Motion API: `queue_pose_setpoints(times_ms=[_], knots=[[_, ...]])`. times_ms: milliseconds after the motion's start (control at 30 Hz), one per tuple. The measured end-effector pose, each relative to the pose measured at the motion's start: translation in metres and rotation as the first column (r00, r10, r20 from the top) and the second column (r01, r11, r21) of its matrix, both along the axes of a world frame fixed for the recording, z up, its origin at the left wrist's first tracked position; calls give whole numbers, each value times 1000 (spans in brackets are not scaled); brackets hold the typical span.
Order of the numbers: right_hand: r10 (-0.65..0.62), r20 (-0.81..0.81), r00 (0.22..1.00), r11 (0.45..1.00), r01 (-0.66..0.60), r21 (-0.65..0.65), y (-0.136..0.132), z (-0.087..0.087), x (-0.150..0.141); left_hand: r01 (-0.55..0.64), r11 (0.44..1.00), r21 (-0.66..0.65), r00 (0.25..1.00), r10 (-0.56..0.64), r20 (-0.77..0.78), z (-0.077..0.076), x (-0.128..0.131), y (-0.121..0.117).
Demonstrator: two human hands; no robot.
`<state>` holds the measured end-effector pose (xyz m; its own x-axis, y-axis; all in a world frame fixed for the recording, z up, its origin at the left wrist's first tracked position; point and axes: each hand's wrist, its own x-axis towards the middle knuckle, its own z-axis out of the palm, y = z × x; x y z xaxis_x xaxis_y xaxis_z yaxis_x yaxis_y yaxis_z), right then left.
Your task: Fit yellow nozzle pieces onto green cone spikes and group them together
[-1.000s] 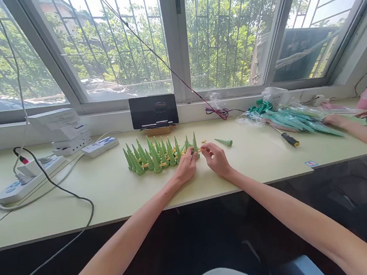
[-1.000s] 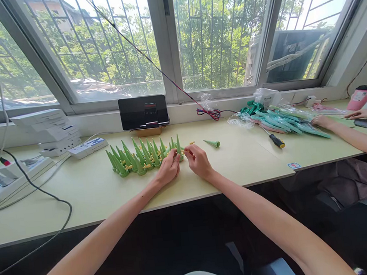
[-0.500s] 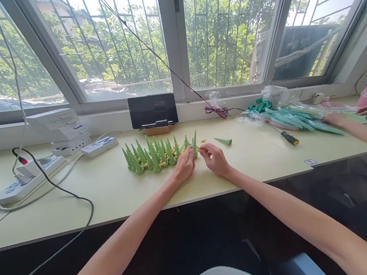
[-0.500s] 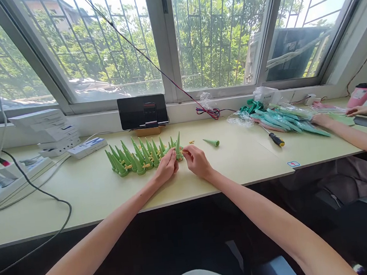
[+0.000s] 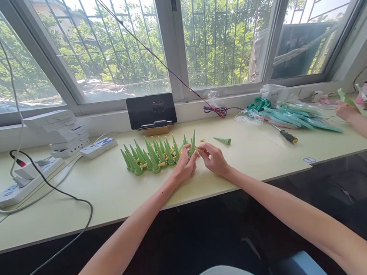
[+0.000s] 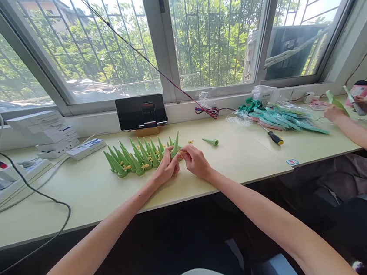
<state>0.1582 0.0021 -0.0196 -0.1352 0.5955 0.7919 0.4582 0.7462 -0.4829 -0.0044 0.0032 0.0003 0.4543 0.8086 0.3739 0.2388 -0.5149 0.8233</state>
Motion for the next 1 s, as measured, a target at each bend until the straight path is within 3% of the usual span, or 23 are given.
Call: queue_pose_setpoints(times_ms=[167, 467, 1000], knots=[[6, -8, 1000, 1000, -6, 4, 0, 0, 0, 60, 996, -68, 998, -58, 24, -6, -1, 3], [-8, -19, 1000, 1000, 8, 2, 0, 1, 0, 41, 999, -15, 998, -40, 40, -2, -1, 2], [-12, 18, 1000, 1000, 12, 8, -1, 2, 1, 153, 972, -176, 946, -93, 309, 0, 3, 3]])
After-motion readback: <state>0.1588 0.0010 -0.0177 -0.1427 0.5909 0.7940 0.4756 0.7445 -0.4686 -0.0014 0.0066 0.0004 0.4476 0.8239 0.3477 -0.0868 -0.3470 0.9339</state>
